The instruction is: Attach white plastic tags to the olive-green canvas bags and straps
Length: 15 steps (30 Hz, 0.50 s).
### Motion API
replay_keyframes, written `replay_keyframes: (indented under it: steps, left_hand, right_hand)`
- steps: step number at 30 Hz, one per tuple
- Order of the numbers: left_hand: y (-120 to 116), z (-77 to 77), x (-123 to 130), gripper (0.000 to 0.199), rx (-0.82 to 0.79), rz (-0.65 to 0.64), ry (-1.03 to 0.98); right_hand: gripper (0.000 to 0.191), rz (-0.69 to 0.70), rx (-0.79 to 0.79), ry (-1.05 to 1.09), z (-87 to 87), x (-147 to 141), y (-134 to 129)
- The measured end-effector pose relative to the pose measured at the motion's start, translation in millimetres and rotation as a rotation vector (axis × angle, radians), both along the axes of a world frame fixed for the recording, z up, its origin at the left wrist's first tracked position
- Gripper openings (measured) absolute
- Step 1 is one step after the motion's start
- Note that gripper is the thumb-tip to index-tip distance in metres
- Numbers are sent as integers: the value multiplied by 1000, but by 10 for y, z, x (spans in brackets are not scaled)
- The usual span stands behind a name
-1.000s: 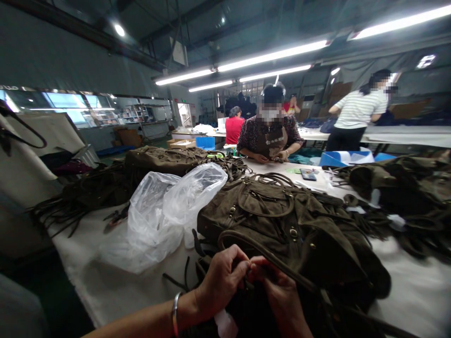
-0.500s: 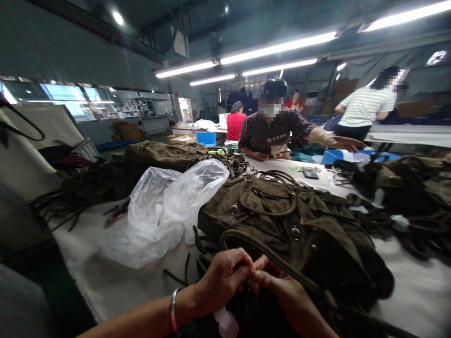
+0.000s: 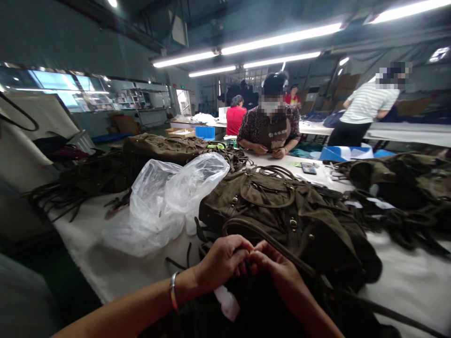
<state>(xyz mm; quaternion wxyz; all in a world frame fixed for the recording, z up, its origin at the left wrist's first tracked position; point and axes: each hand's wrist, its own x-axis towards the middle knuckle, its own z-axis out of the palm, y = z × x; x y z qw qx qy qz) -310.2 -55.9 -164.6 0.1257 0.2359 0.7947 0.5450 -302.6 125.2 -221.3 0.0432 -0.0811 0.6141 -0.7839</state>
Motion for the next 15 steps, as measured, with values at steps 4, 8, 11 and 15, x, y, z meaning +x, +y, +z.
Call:
replay_keyframes:
  steps: [4, 8, 11, 15]
  left_hand:
    - [-365, 162, 206, 22, -135, 78, 297]
    - [-677, 213, 505, 13, -382, 135, 442]
    - [-669, 213, 642, 25, -633, 15, 448]
    - [-421, 216, 641, 53, -923, -187, 439]
  right_hand:
    - [37, -116, 84, 45, -15, 42, -28]
    - [37, -254, 307, 154, -2, 101, -7]
    - [28, -280, 576, 289, 71, 215, 44]
    - [16, -187, 856, 478, 155, 504, 149]
